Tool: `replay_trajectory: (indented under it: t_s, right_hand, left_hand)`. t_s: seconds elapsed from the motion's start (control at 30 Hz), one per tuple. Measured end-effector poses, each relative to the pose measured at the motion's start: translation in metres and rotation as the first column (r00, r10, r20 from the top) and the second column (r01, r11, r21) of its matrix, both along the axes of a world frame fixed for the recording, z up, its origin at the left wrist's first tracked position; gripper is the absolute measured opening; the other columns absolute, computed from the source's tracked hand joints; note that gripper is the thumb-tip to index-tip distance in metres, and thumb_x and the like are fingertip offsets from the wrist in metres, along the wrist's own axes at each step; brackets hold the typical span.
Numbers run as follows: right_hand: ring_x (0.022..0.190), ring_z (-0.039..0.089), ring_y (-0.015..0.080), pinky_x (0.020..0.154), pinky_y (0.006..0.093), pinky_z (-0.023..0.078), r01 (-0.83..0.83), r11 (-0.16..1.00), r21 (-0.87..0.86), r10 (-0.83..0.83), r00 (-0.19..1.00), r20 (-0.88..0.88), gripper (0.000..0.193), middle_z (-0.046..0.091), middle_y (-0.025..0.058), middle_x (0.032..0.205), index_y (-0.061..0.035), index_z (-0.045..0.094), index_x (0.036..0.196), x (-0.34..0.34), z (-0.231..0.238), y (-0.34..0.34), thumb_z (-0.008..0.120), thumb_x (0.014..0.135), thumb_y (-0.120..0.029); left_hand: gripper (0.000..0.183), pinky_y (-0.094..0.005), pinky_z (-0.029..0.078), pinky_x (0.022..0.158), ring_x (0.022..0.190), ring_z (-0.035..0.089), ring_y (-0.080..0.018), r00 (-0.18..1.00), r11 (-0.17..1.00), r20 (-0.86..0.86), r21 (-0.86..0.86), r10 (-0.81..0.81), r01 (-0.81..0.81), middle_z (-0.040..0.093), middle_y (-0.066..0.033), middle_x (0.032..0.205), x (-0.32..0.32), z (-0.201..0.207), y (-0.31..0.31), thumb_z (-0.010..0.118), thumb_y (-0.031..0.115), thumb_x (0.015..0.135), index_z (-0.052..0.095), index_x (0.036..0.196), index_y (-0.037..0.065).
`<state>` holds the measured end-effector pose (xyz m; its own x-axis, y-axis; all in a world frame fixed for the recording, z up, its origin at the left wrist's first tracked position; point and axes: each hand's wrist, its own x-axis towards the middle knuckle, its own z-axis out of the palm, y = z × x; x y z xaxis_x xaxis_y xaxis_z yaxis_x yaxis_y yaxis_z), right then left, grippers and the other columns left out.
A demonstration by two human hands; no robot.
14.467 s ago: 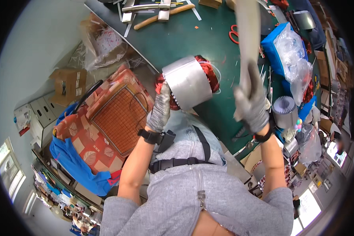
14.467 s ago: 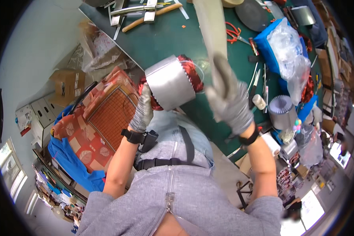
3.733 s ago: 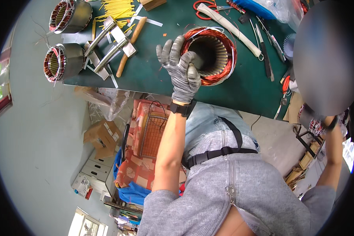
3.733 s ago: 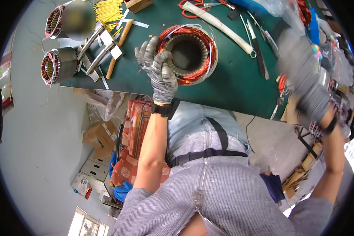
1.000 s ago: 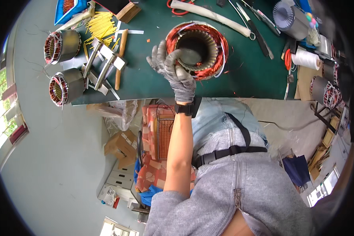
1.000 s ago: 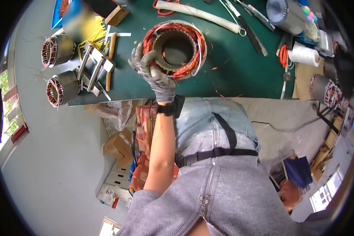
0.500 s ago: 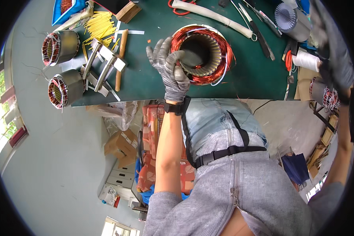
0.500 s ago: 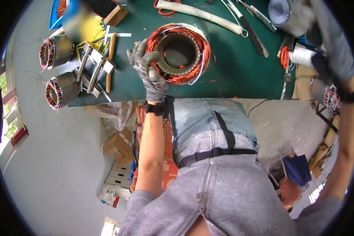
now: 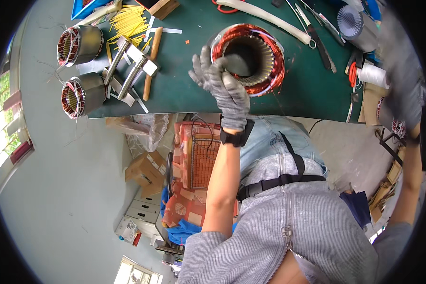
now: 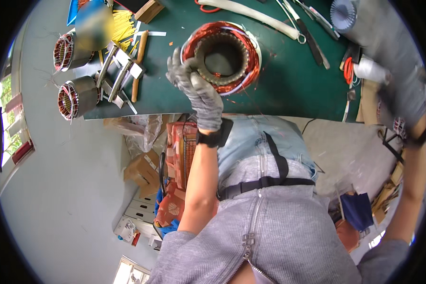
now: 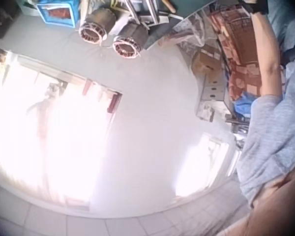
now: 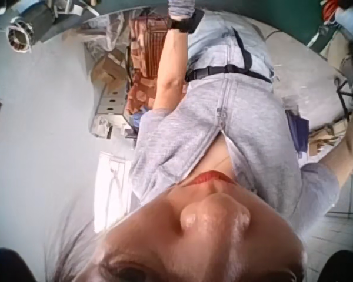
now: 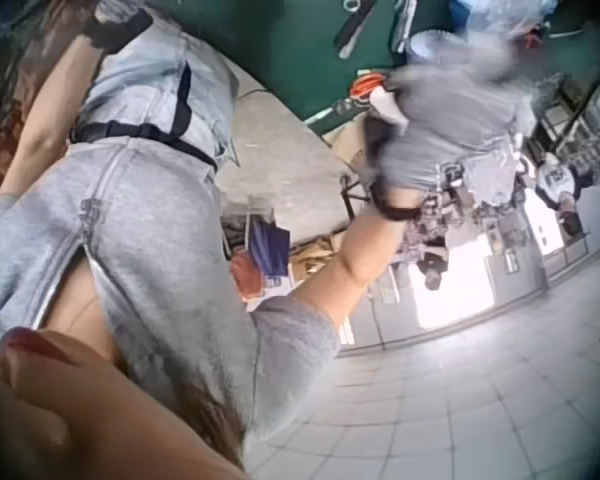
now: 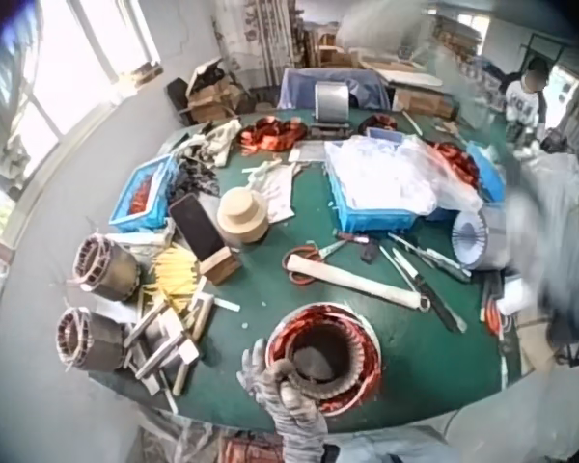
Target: Assembling the internal components of a motor stator using a mallet and screwdriver.
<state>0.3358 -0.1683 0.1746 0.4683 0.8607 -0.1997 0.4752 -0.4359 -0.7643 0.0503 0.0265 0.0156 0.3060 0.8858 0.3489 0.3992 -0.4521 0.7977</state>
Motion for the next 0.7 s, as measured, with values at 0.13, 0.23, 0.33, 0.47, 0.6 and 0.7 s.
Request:
replay_trajectory:
  t_s: [0.13,0.23,0.33,0.47,0.6,0.7]
  right_hand:
    - [0.079,0.058,0.0147,0.071,0.0271,0.048,-0.371,0.742,-0.559,0.339,0.926,-0.164,0.039,0.058,0.0067,0.094,0.0008,0.054,0.114,-0.070,0.025,0.054,0.060,0.081,-0.020]
    - [0.080,0.058,0.0158,0.072,0.0278,0.048,-0.296,0.819,-0.492,0.222,0.953,-0.205,0.038,0.058,0.0076,0.094,0.0012,0.054,0.113,-0.035,0.101,0.087,0.060,0.081,-0.019]
    - [0.080,0.057,0.0164,0.073,0.0278,0.048,-0.179,0.978,-0.109,0.153,0.965,-0.212,0.035,0.058,0.0084,0.092,-0.0007,0.053,0.113,0.020,0.082,0.069,0.057,0.084,-0.020]
    - [0.080,0.056,0.0172,0.075,0.0278,0.047,-0.097,0.984,-0.149,0.130,0.965,0.229,0.031,0.058,0.0094,0.091,-0.0031,0.053,0.114,-0.032,-0.026,-0.017,0.052,0.088,-0.022]
    - [0.081,0.054,0.0168,0.075,0.0274,0.045,-0.366,0.671,-0.645,0.441,0.896,-0.050,0.030,0.057,0.0094,0.090,-0.0038,0.051,0.113,-0.043,0.073,0.071,0.051,0.090,-0.021]
    - [0.084,0.053,0.0152,0.077,0.0267,0.044,-0.280,0.899,-0.337,0.246,0.959,-0.140,0.030,0.057,0.0089,0.094,-0.0024,0.050,0.114,0.009,0.098,0.092,0.049,0.089,-0.019]
  left_hand:
    - [0.027,-0.0499,0.008,0.108,0.130,0.030,-0.0323,0.994,0.989,-0.101,0.142,-0.032,0.047,0.046,-0.0138,0.132,-0.022,-0.018,0.014,0.030,0.024,0.090,0.052,0.093,0.008]
    - [0.026,-0.0486,0.010,0.109,0.128,0.031,-0.0343,0.989,0.989,0.043,0.049,-0.142,0.140,0.049,-0.0143,0.129,0.016,-0.012,0.011,0.031,0.020,0.088,0.053,0.090,0.008]
    - [0.020,-0.0517,0.008,0.109,0.129,0.031,-0.0355,0.977,0.979,0.087,0.070,-0.196,0.190,0.049,-0.0148,0.129,0.008,-0.016,0.022,0.034,0.021,0.088,0.053,0.091,0.013]
    - [0.017,-0.0538,0.003,0.109,0.130,0.029,-0.0364,0.960,0.962,0.093,0.092,-0.265,0.257,0.050,-0.0147,0.129,0.001,-0.012,0.033,0.040,0.023,0.087,0.055,0.081,0.016]
    - [0.022,-0.0504,0.000,0.110,0.129,0.030,-0.0349,0.920,0.919,0.037,0.081,-0.390,0.386,0.053,-0.0119,0.128,0.010,-0.015,0.050,0.044,0.026,0.084,0.058,0.072,0.015]
    - [0.025,-0.0480,-0.001,0.110,0.128,0.030,-0.0331,0.909,0.910,0.022,0.009,-0.415,0.415,0.054,-0.0111,0.126,0.010,-0.012,0.054,0.043,0.031,0.083,0.061,0.076,0.015]
